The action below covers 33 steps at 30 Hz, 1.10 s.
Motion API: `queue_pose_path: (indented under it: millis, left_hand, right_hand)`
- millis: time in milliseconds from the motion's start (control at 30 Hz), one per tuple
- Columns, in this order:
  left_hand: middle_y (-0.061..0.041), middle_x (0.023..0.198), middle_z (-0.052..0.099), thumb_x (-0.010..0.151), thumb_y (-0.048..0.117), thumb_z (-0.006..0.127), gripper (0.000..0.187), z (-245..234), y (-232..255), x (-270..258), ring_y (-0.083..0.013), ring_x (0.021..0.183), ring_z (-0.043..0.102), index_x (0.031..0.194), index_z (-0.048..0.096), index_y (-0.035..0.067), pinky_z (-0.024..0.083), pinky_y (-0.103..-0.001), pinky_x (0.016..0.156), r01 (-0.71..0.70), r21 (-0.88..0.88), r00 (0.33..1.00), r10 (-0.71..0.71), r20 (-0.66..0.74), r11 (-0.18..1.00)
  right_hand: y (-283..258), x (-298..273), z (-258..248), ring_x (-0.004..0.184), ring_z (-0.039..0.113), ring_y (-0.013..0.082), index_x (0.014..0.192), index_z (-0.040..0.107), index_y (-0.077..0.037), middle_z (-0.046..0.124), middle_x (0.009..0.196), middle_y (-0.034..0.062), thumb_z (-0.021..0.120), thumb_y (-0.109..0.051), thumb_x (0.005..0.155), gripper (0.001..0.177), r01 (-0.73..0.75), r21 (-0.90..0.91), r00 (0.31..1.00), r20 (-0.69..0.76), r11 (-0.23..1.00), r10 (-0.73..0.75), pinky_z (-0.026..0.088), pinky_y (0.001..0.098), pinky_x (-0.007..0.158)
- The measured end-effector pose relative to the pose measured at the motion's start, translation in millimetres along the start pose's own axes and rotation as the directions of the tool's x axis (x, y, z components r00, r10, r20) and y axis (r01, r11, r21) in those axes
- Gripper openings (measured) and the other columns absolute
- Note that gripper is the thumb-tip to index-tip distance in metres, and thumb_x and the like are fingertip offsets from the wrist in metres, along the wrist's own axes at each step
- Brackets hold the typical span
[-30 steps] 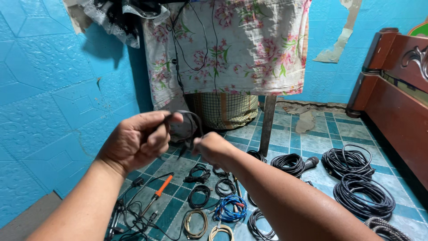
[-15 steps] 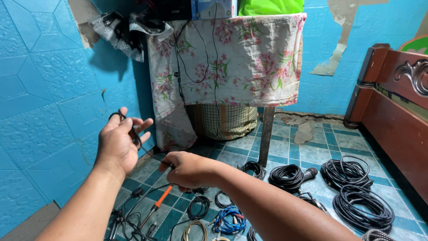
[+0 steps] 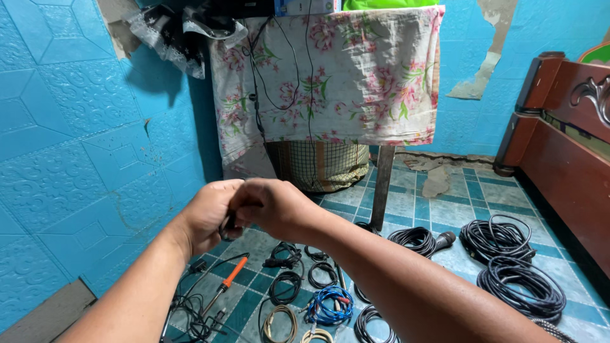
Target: The person solders cables and connectors using a soldering iron while sitting on the floor. They handle several coiled cables, strip wire ends, and apply heat to join the components.
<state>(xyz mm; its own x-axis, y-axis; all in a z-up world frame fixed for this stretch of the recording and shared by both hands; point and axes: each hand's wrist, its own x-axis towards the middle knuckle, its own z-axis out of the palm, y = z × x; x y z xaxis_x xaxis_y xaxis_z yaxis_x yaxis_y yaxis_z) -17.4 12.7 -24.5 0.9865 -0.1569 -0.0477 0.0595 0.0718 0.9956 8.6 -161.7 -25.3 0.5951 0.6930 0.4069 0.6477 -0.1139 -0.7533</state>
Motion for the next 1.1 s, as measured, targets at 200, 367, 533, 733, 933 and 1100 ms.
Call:
queue_pose_path:
  millis: [200,367,533,733,933,1100]
  left_hand:
    - [0.005,0.061,0.041,0.1,0.021,0.049,0.025,-6,-3,-1,-0.0064,0.044,0.035,0.076,0.05,0.014,0.026,-0.026,0.039,0.163,0.003,0.985,-0.163,0.056,0.987]
    - [0.004,0.06,0.041,0.099,0.019,0.045,0.024,-14,-8,0,-0.0038,0.039,0.029,0.077,0.051,0.012,0.021,-0.022,0.032,0.276,-0.082,0.948,-0.257,0.189,0.958]
    - [0.006,0.057,0.037,0.103,0.023,0.046,0.028,-20,-13,2,-0.0039,0.038,0.028,0.078,0.048,0.01,0.024,-0.022,0.031,0.315,-0.116,0.938,-0.29,0.189,0.942]
    - [0.007,0.054,0.035,0.103,0.035,0.045,0.037,-13,-8,-5,-0.0038,0.036,0.027,0.09,0.06,0.004,0.024,-0.022,0.032,0.265,-0.15,0.951,-0.234,0.2,0.953]
    - [0.008,0.057,0.032,0.104,0.037,0.05,0.032,-3,-17,11,-0.0037,0.042,0.028,0.092,0.057,0.008,0.023,-0.023,0.036,0.081,-0.07,0.994,-0.086,-0.068,0.994]
    - [0.004,0.064,0.048,0.107,0.037,0.051,0.033,-6,-41,38,-0.0103,0.048,0.038,0.095,0.062,0.007,0.031,-0.029,0.042,-0.083,0.289,0.933,0.177,-0.314,0.954]
  right_hand:
    - [3,5,-13,0.082,0.073,0.0165,0.103,0.069,-0.004,0.073,0.089,0.0067,0.078,-0.017,0.084,0.024,-0.025,-0.254,0.99,-0.137,0.967,-0.011,0.059,0.0311,0.075]
    - [19,-3,-25,0.093,0.072,0.0189,0.11,0.068,-0.004,0.073,0.099,0.0099,0.069,-0.007,0.083,0.027,0.096,-0.064,0.995,-0.014,0.993,-0.097,0.059,0.0305,0.08]
    - [29,-5,-29,0.092,0.069,0.0224,0.111,0.071,-0.004,0.073,0.1,0.0117,0.074,-0.025,0.089,0.031,0.306,-0.395,0.938,-0.032,0.866,-0.345,0.055,0.0325,0.08]
    - [50,-9,-19,0.063,0.059,0.0179,0.108,0.071,0.0,0.066,0.08,0.0122,0.05,-0.04,0.11,0.045,-0.258,0.134,0.965,0.081,0.957,0.248,0.047,0.0353,0.058]
    - [71,-1,5,0.055,0.059,0.0093,0.107,0.066,-0.003,0.07,0.08,0.0043,0.049,-0.037,0.107,0.038,-0.198,0.331,0.97,-0.066,0.923,0.232,0.046,0.0276,0.051]
    - [65,-5,11,0.048,0.047,0.0111,0.106,0.063,-0.006,0.062,0.068,0.005,0.049,-0.032,0.108,0.029,-0.319,0.594,0.917,-0.004,0.739,0.398,0.036,0.0295,0.045]
